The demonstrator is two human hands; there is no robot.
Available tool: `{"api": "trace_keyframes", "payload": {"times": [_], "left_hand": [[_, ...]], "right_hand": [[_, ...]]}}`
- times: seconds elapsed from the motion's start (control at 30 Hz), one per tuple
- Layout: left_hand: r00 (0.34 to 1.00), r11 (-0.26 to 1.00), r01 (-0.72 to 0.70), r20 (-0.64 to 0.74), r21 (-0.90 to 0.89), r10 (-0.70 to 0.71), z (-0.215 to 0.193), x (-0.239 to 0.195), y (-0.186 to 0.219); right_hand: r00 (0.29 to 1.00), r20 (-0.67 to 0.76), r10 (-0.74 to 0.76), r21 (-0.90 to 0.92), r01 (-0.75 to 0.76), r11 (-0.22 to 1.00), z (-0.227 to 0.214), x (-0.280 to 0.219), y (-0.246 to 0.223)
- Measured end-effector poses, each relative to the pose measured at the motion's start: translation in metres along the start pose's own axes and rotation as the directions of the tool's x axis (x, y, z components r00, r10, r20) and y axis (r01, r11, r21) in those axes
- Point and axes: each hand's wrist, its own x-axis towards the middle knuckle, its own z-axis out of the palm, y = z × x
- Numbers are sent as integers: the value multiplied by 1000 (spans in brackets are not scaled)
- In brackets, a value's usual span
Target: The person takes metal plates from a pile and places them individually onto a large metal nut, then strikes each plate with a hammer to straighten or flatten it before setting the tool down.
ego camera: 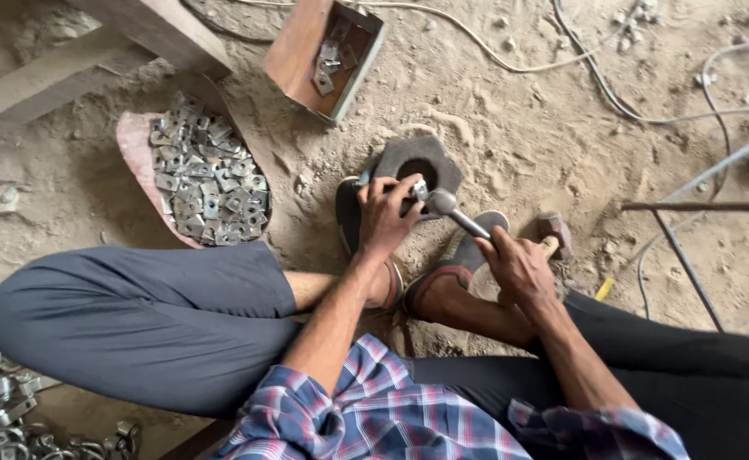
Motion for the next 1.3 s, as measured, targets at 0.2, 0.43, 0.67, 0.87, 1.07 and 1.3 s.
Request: {"api": "trace_keyframes", "payload": {"times": [0.2,0.43,0.67,0.87,1.07,1.3], "left_hand": [[998,993,-57,-12,-101,56,-18,0,14],[1000,991,-14,10,-130,15,-21,0,13],[992,986,-108,45,-127,114,-26,9,6],[996,993,-83,36,-88,87,-24,0,11],[998,998,-58,-18,-35,57,-24,3,18],[999,999,8,32,-38,-7,-22,6,13]], "right_hand": [[973,-230,27,105,-3,994,-15,7,-11],[981,-132,139,138,-121,983,-17,11,-9],[950,-271,-154,-12,157,988,-16,6,-10],[999,-42,29,101,-25,995,-11,11,-3],[996,-94,-9,135,21,991,-20,10,-9],[999,45,28,45,-30,999,-3,11,-11]]}}
